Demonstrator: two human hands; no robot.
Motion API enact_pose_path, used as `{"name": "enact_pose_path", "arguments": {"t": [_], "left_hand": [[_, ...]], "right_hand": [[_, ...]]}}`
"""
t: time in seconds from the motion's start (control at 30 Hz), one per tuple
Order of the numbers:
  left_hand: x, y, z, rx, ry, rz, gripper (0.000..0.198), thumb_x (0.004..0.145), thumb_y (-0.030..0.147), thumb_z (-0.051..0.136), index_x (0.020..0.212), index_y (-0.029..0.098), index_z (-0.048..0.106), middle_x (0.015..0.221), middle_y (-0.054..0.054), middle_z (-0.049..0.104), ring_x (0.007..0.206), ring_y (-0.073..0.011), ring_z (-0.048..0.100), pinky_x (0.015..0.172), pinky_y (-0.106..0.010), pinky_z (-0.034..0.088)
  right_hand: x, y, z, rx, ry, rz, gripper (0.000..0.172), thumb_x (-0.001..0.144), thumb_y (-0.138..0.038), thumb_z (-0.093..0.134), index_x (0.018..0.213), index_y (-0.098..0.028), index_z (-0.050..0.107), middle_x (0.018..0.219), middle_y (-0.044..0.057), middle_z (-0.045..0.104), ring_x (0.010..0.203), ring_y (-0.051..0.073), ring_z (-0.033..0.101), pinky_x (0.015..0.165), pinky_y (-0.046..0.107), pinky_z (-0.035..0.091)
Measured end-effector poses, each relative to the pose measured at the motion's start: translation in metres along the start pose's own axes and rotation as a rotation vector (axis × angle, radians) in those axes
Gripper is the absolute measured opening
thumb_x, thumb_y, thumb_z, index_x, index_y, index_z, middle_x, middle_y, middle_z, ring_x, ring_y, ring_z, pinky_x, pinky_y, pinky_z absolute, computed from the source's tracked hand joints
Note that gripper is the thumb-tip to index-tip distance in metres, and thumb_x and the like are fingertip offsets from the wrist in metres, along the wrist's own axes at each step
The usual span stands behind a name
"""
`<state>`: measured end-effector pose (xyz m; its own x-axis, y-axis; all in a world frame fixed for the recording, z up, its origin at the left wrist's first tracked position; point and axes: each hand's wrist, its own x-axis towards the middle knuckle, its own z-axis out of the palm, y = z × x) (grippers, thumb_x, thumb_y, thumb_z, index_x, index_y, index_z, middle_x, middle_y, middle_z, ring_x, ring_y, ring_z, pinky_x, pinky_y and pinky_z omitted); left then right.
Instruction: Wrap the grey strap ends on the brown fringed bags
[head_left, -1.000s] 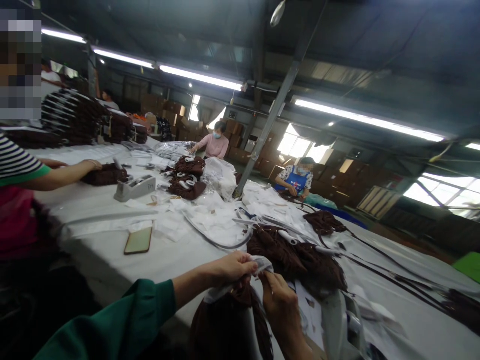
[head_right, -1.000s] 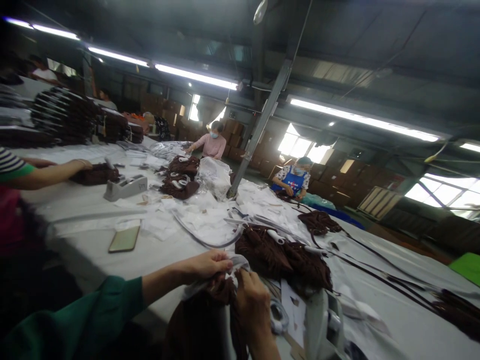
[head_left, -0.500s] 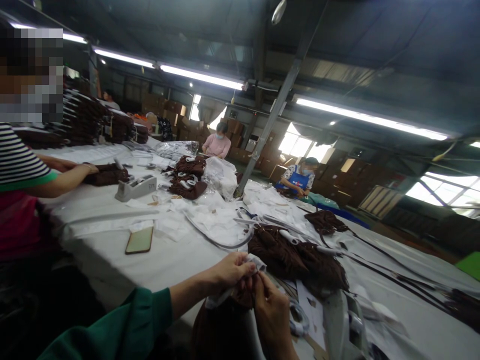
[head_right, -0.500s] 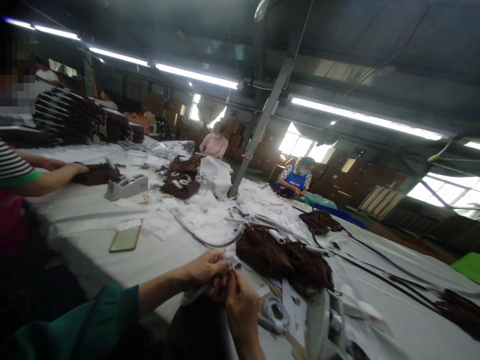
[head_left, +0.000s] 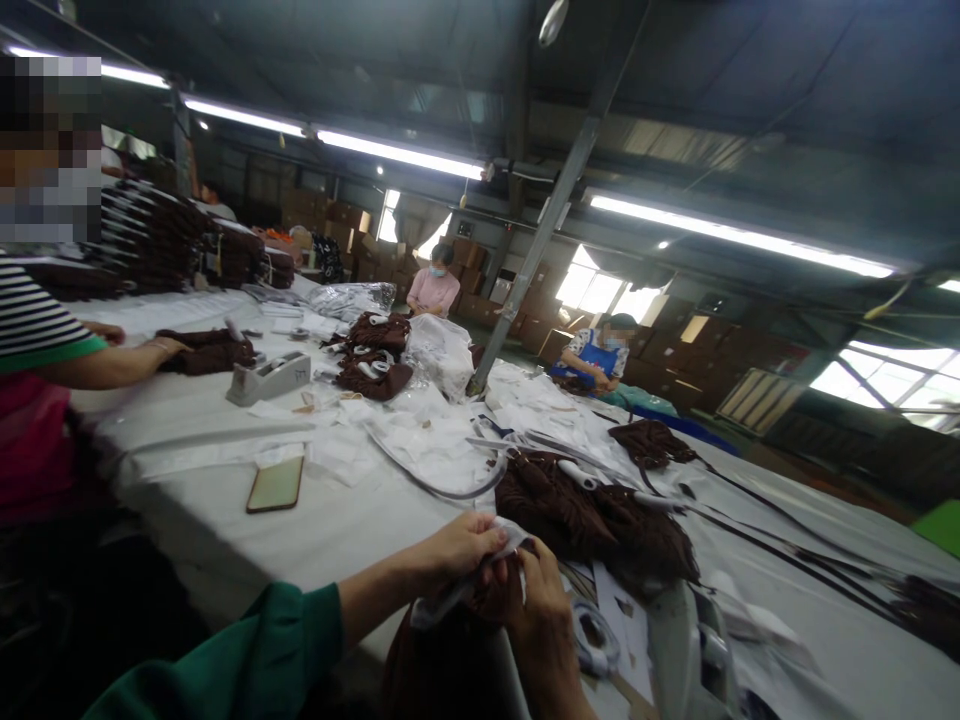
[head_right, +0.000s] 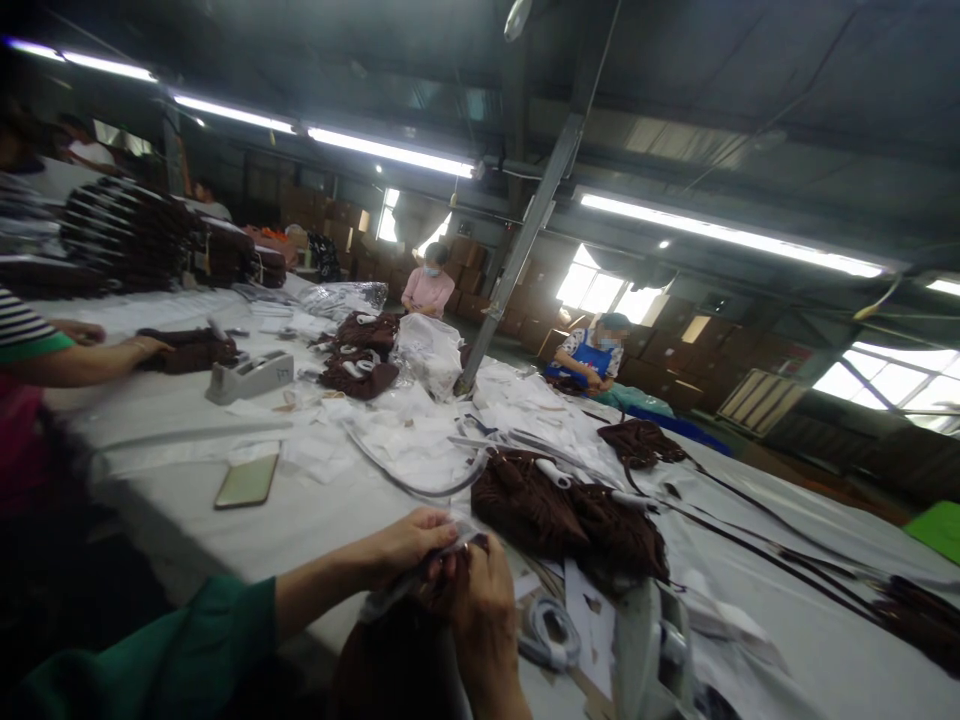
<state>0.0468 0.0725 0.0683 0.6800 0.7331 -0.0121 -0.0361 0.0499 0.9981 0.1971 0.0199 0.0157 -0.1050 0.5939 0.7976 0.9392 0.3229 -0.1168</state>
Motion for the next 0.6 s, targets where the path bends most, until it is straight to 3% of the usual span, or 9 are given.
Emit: {"name": "enact_pose_path", "arguments": {"t": [0.2,0.37,0.5,0.6], "left_hand": [[-0.002,-0.003,0.004,0.301,0.15,0.084,0.027,0.088,0.036,0.042,0.066,0.021,0.041,0.055,0.004,0.046,0.047,-0.0123,0.043,0.049,-0.026,0.032],[-0.006,-0.002,0.011,0.481,0.198,0.19,0.023,0.089,0.029,0.045,0.067,0.021,0.043,0.062,0.002,0.046,0.058,-0.0144,0.042,0.058,-0.028,0.029],[-0.012,-0.011,0.02,0.643,0.223,0.224,0.023,0.093,0.035,0.039,0.079,0.022,0.053,0.065,-0.001,0.054,0.059,-0.0173,0.048,0.057,-0.029,0.029],[-0.021,-0.02,0.024,0.612,0.264,0.236,0.026,0.094,0.036,0.038,0.08,0.022,0.054,0.065,-0.002,0.058,0.058,-0.0177,0.052,0.056,-0.028,0.03]], "right_hand": [[0.009,-0.008,-0.004,0.12,-0.121,0.155,0.032,0.095,-0.036,0.034,0.08,-0.022,0.057,0.081,0.009,0.066,0.072,0.022,0.063,0.064,0.033,0.051],[0.014,-0.009,-0.007,0.245,-0.239,0.591,0.032,0.085,-0.04,0.043,0.065,-0.021,0.058,0.055,0.002,0.06,0.053,0.019,0.055,0.051,0.029,0.039],[0.011,-0.01,-0.004,0.639,-0.157,0.857,0.036,0.075,-0.052,0.059,0.063,-0.018,0.059,0.053,0.0,0.061,0.054,0.017,0.055,0.05,0.026,0.039],[0.013,-0.017,-0.006,1.044,-0.049,1.044,0.036,0.063,-0.05,0.076,0.065,-0.017,0.061,0.055,-0.002,0.06,0.051,0.014,0.053,0.048,0.024,0.04]]}}
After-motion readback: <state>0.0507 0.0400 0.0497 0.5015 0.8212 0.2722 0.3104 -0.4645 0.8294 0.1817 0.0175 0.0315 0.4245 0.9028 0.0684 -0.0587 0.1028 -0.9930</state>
